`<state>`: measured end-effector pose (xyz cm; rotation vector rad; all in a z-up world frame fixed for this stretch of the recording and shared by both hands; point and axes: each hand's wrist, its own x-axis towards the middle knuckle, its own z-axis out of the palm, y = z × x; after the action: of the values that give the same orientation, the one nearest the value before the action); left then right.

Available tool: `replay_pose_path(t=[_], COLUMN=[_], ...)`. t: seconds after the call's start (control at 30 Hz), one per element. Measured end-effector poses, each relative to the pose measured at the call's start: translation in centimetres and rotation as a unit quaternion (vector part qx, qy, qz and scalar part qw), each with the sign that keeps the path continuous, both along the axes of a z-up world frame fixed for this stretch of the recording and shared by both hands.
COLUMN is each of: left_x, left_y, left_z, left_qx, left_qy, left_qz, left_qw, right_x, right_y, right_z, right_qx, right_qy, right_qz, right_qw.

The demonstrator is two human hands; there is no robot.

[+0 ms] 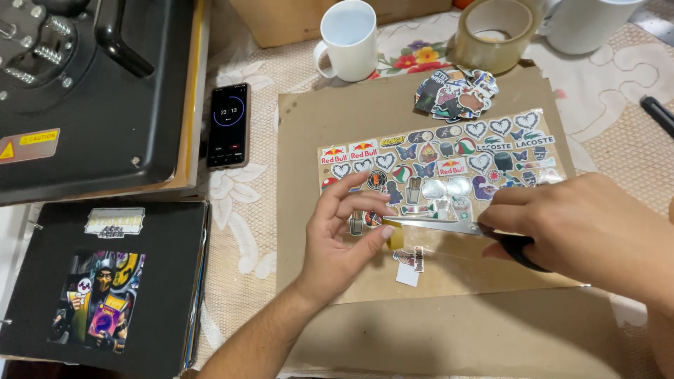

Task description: Cutting stickers from a sheet and peeling off the backing

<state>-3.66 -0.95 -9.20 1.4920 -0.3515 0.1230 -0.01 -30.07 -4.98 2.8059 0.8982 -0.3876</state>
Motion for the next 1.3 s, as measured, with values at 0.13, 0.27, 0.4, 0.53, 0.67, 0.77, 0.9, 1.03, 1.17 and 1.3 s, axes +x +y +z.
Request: replay_pose_path(t=[0.13, 0.27, 0.4, 0.53, 0.67, 0.77, 0.9, 1.03, 1.17, 1.3], left_x=[0.2, 0.5, 0.4, 0.1, 0.0, -0.2, -0.4, -0.6, -0.8, -1.0], left_y=[-0.1, -0.3, -0.3, -0.2, -0.4, -0.6, -0.7, -0.8, -1.0, -0.9], left_z=[-0.4, -1.3, -1.5, -1.0, -1.0, -1.0, -0.7, -0.4, -0.7, -0.7], left_qx=[-0.029, -0.027, 0.033, 0.052, 0.027, 0.0, -0.013, -0.015, -0.014, -0.027], left_qy=[0.032, 0.068, 0.029, -0.005, 0.023, 0.055, 0.081, 0.082, 0.082, 0.095], left_qz=[0.006, 0.002, -0.009, -0.002, -0.02, -0.029, -0.029, -0.026, -0.03, -0.019], left_qw=[0.999, 0.997, 0.999, 0.999, 0.999, 0.998, 0.996, 0.996, 0.996, 0.995], right_x=[-0.6, -1.0, -0.4, -0.1, -0.3, 0.2, 0.2, -2.5, -3.6, -2.1], right_y=[0.7, 1.2, 0.8, -2.9, -12.5, -18.0, -17.4, -2.1, 5.7, 8.3], right_z=[-0.1, 0.0, 0.2, -2.4, -11.1, -16.6, -16.5, -3.6, -1.8, -2.5], right_qx=[0.015, 0.023, 0.046, -0.05, 0.167, 0.226, 0.106, 0.081, 0.427, 0.487], right_qy=[-0.027, -0.057, -0.086, -0.048, -0.095, -0.116, -0.105, -0.321, -0.162, -0.167], right_qz=[0.016, 0.009, -0.036, -0.187, -0.289, -0.309, -0.328, -0.1, 0.066, 0.101], right_qw=[0.999, 0.998, 0.995, 0.98, 0.938, 0.917, 0.933, 0.938, 0.887, 0.851])
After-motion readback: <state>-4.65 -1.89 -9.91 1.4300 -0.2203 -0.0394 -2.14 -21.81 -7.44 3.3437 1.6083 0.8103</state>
